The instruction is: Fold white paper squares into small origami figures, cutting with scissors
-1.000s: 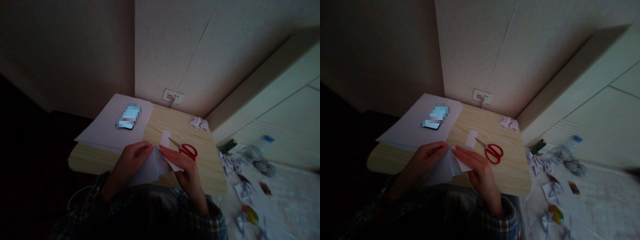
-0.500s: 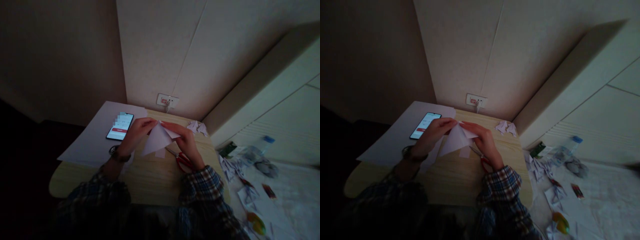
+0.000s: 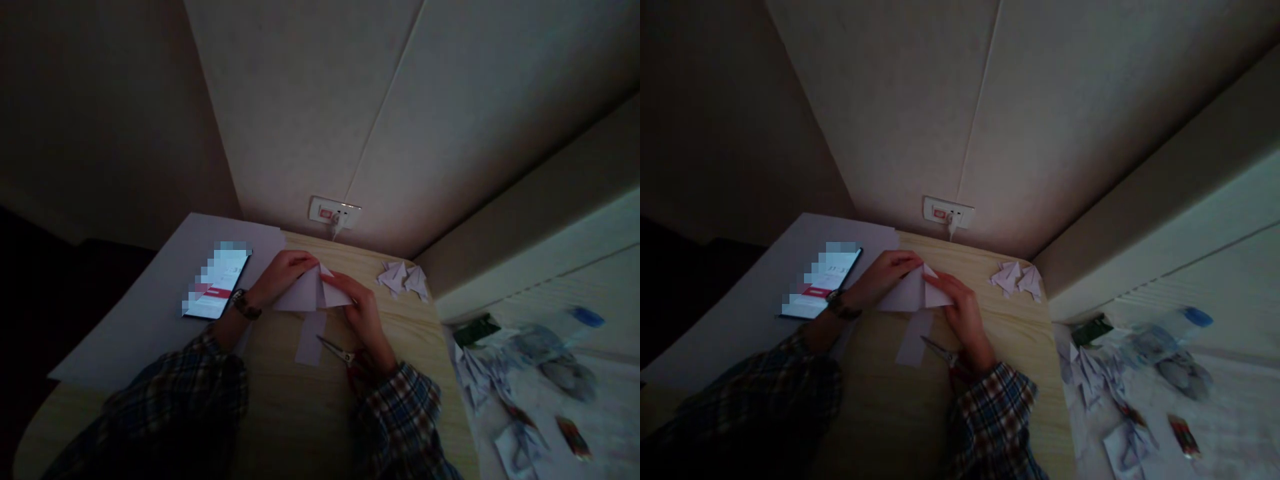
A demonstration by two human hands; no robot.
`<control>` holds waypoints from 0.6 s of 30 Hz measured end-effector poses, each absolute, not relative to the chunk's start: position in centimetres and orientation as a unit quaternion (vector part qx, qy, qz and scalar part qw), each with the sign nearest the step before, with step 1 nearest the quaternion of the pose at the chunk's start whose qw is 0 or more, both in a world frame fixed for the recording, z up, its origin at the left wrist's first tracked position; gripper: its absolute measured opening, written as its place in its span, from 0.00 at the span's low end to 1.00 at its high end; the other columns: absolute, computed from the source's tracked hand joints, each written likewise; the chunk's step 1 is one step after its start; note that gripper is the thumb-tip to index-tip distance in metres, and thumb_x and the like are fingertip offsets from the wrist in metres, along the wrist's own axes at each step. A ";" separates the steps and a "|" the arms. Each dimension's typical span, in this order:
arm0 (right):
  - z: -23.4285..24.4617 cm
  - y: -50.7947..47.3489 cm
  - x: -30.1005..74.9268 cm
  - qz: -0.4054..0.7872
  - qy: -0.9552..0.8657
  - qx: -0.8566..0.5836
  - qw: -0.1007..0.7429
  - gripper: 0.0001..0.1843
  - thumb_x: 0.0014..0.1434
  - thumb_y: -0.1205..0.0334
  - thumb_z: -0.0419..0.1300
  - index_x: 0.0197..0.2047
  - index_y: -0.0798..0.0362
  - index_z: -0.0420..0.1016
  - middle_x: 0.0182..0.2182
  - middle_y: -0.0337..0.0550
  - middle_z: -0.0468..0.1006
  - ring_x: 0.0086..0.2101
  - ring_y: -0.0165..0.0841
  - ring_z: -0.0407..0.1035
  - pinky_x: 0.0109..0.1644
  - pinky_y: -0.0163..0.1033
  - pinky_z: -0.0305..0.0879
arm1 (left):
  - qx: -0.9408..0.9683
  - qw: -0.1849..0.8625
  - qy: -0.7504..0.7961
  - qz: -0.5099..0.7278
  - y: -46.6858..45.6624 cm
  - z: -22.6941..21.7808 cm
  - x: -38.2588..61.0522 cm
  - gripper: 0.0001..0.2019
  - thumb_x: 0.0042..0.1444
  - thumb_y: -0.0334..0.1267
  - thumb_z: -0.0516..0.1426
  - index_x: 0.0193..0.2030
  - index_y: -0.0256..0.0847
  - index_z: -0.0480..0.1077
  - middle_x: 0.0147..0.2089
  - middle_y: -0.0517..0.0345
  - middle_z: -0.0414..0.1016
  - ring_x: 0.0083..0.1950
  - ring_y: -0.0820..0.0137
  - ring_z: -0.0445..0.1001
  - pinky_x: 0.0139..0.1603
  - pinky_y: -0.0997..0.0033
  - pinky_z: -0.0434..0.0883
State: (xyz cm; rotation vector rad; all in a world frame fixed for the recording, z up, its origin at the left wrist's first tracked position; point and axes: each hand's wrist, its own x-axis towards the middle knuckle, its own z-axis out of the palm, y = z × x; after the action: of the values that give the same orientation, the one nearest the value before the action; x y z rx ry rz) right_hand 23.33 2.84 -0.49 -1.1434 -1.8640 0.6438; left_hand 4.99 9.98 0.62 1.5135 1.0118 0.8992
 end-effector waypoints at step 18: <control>-1.4 2.9 22.8 0.299 -0.770 -0.476 0.304 0.38 0.50 0.80 0.50 0.61 0.44 0.67 0.61 0.44 0.68 0.57 0.40 0.65 0.60 0.49 0.65 | 0.564 0.590 0.444 0.371 10.2 -1.5 4.2 0.06 0.46 0.40 0.63 0.26 0.40 0.77 0.27 0.59 0.80 0.32 0.67 0.77 0.36 0.71 0.71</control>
State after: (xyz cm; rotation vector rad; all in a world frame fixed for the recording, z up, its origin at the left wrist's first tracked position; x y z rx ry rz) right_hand 22.78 2.89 -1.40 -1.2599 -2.0393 0.7914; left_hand 4.21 10.22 -1.49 1.3125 1.0339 0.8628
